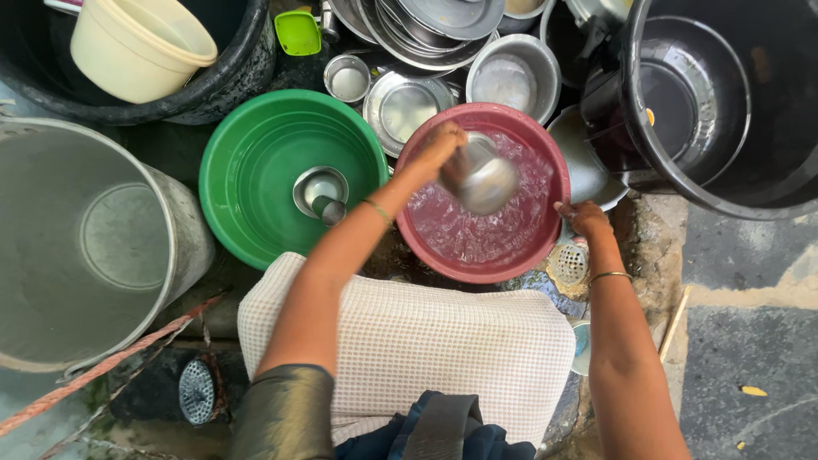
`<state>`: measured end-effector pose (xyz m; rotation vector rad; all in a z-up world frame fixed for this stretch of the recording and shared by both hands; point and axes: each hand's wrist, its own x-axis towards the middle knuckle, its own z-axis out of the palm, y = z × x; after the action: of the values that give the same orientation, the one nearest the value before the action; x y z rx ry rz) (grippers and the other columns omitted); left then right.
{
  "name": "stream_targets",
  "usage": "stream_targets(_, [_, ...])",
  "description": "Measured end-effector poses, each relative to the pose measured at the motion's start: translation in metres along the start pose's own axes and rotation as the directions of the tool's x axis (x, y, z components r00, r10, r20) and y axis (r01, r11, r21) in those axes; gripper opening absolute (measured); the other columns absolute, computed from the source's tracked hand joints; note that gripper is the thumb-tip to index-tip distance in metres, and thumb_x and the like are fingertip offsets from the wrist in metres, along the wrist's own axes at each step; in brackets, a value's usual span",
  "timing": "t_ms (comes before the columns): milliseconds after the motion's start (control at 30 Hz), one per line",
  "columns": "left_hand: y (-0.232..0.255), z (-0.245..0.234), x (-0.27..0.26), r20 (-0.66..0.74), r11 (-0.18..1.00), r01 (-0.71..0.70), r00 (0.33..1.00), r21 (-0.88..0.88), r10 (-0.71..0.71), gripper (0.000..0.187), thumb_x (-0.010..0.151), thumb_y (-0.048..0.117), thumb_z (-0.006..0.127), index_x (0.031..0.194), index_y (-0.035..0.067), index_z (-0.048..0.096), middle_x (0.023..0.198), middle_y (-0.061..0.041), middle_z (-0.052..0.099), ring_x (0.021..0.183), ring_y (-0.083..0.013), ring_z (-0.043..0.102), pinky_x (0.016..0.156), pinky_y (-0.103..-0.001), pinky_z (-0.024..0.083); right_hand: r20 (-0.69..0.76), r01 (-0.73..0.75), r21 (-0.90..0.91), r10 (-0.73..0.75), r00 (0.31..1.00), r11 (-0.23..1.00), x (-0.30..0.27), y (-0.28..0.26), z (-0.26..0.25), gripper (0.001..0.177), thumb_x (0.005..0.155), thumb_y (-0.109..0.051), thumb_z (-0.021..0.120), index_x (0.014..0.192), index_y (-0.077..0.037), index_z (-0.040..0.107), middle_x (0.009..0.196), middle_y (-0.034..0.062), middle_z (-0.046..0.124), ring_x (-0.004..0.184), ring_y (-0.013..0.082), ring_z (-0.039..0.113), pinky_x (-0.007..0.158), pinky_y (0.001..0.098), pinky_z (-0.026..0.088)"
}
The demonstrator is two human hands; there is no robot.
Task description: The person washes several metal bowls, plates, and a green plastic cup with a sponge in a basin of soapy water and rinses them in another basin.
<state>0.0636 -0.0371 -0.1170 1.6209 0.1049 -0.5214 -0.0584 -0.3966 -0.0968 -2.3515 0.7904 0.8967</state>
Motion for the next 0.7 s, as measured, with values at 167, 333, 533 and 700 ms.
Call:
stream_targets(167, [0.086, -0.125, -0.056, -0.109, 0.391, 0.018, 0.972, 0.92, 0.21, 0.028, 0.083, 0.035, 0.073, 0.09, 0.009, 0.078, 0.089, -0.017, 0.074, 0.083, -0.0365, 0.073, 0.069, -0.05, 0.058, 0.016, 0.038, 0.017, -0.038, 0.999, 0.999, 0.009, 0.01, 0.0, 0.068, 0.092, -0.061, 0.067, 0.123, 0.0, 0.074, 0.113, 0.0221, 0.075, 0.092, 0.0338, 0.074, 0.072, 0.0435, 0.063])
stream_targets(333, [0.029, -0.241, -0.088, -0.285, 0.317, 0.193, 0.918, 0.929, 0.276, 0.027, 0.083, 0.028, 0.075, 0.094, 0.004, 0.077, 0.094, -0.022, 0.075, 0.086, -0.04, 0.073, 0.073, -0.049, 0.058, 0.08, 0.042, -0.008, -0.041, 0.996, 0.999, 0.012, 0.009, -0.004, 0.072, 0.091, -0.062, 0.065, 0.13, -0.001, 0.069, 0.122, 0.0227, 0.071, 0.098, 0.0355, 0.072, 0.073, 0.0451, 0.065])
stream_targets(533, [0.021, -0.25, -0.066, -0.395, 0.363, 0.291, 0.882, 0.885, 0.257, 0.048, 0.083, 0.018, 0.073, 0.127, 0.006, 0.061, 0.116, -0.02, 0.069, 0.108, -0.038, 0.066, 0.089, -0.053, 0.05, 0.103, -0.016, -0.073, 0.024, 0.994, 0.997, 0.0, 0.001, -0.011, 0.072, 0.087, -0.064, 0.064, 0.136, -0.01, 0.066, 0.136, 0.0171, 0.064, 0.102, 0.0344, 0.071, 0.075, 0.0445, 0.068])
stream_targets(700, [0.081, -0.2, 0.041, -0.009, 0.107, -0.09, 0.722, 0.99, 0.692, 0.043, 0.104, 0.009, 0.056, 0.147, 0.007, 0.055, 0.15, -0.016, 0.052, 0.146, -0.0339, 0.044, 0.115, -0.052, 0.039, 0.126, 0.005, -0.196, 0.02, 0.992, 0.98, -0.007, -0.002, -0.012, 0.071, 0.09, -0.067, 0.055, 0.137, -0.015, 0.068, 0.135, 0.0146, 0.069, 0.093, 0.0348, 0.077, 0.075, 0.0437, 0.066])
